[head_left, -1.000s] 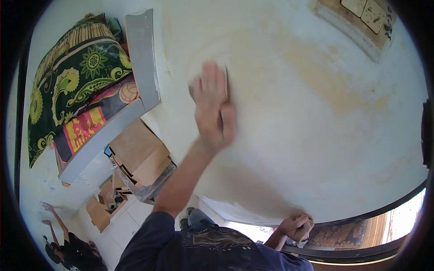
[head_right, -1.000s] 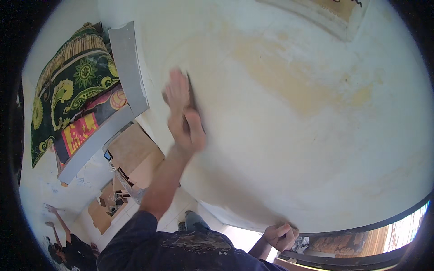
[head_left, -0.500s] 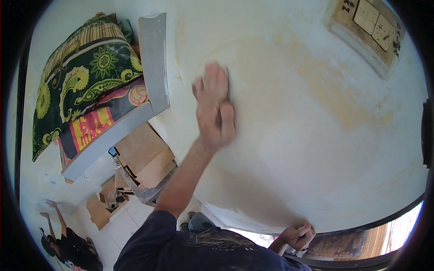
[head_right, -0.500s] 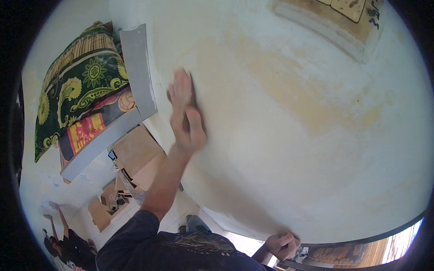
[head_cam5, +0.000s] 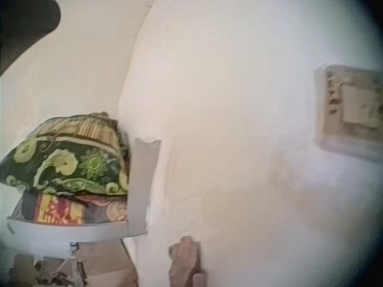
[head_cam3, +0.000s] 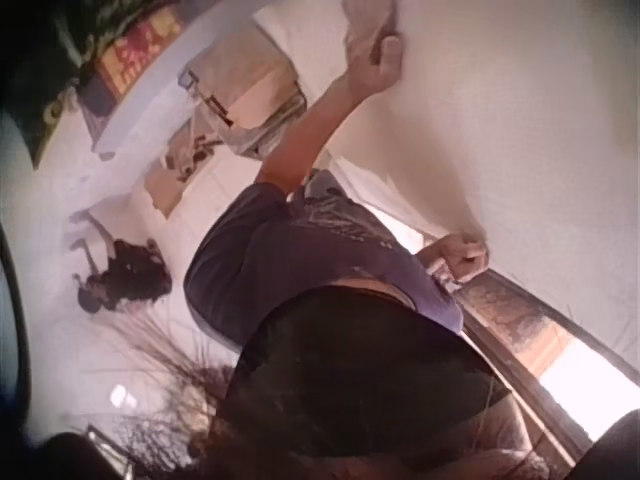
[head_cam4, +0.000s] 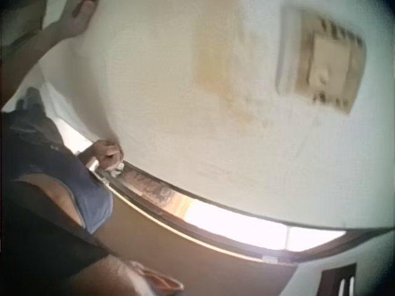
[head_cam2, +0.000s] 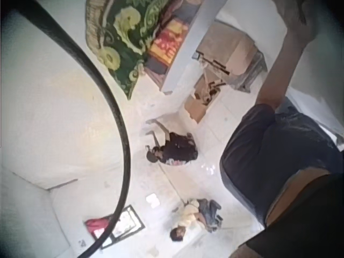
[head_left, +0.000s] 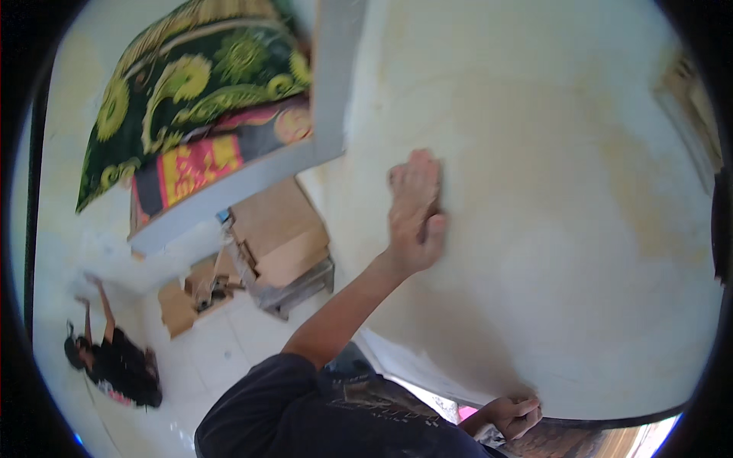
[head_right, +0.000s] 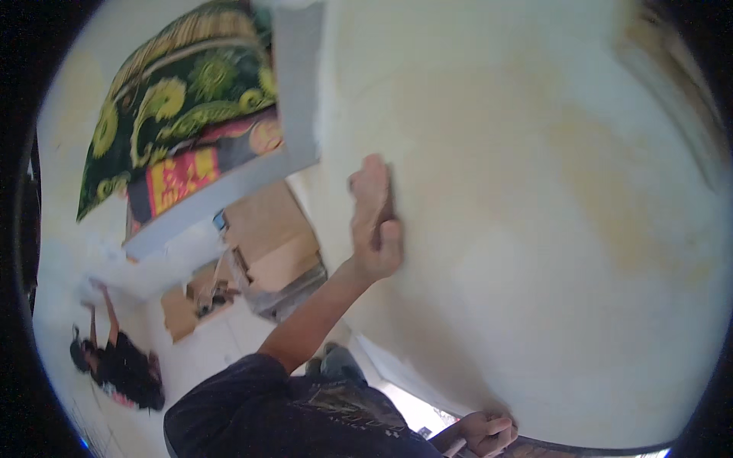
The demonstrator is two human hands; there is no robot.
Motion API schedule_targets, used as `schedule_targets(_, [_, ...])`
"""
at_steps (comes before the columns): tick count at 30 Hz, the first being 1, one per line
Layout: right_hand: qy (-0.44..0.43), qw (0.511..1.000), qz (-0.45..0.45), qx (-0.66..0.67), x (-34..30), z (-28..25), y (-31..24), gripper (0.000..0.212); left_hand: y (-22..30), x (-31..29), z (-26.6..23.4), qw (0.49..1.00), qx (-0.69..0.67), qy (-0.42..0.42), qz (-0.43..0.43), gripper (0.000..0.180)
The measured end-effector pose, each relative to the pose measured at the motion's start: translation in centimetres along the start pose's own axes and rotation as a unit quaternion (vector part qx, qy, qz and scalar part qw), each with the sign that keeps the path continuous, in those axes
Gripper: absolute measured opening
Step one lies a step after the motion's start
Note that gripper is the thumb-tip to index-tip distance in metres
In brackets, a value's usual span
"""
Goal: The person uses a sanding block to sand the surface of the walls, moving the block across uneven and patched areas to smooth them out.
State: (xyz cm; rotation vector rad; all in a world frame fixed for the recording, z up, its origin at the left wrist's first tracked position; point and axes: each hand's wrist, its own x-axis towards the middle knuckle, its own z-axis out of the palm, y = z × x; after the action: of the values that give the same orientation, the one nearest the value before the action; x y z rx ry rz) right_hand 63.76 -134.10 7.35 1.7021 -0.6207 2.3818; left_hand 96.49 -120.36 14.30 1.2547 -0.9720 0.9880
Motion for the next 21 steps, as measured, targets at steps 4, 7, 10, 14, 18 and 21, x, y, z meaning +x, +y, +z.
schedule_targets(4, [-0.029,0.999,-0.014,0.016,0.5,0.5,-1.6,0.030,2.0,-0.8,-1.7,0.996,0.055,-0.019,-0.064,0.055])
schedule_targets(7, [-0.035,0.998,0.016,0.052,0.1,-0.7,0.3,0.031,3.6,-4.1,-1.3,0.992,0.049,-0.019,-0.114,0.055])
schedule_targets(10, [-0.041,0.998,-0.034,0.045,0.4,0.1,-0.4,0.032,5.7,-7.9,-1.5,0.987,0.033,-0.083,-0.131,0.056])
schedule_targets(14, [-0.060,0.994,-0.065,0.068,0.7,0.2,0.0,0.032,8.7,-10.6,-2.3,0.976,0.027,-0.130,-0.174,0.057])
schedule_targets(18, [-0.084,0.993,-0.081,0.026,0.7,-0.1,-0.1,0.031,12.6,-13.3,-2.7,0.970,0.015,-0.166,-0.177,0.057])
schedule_targets(21, [-0.086,0.986,-0.113,0.089,1.0,-0.4,0.2,0.029,16.7,-15.6,-1.9,0.971,-0.008,-0.175,-0.160,0.057])
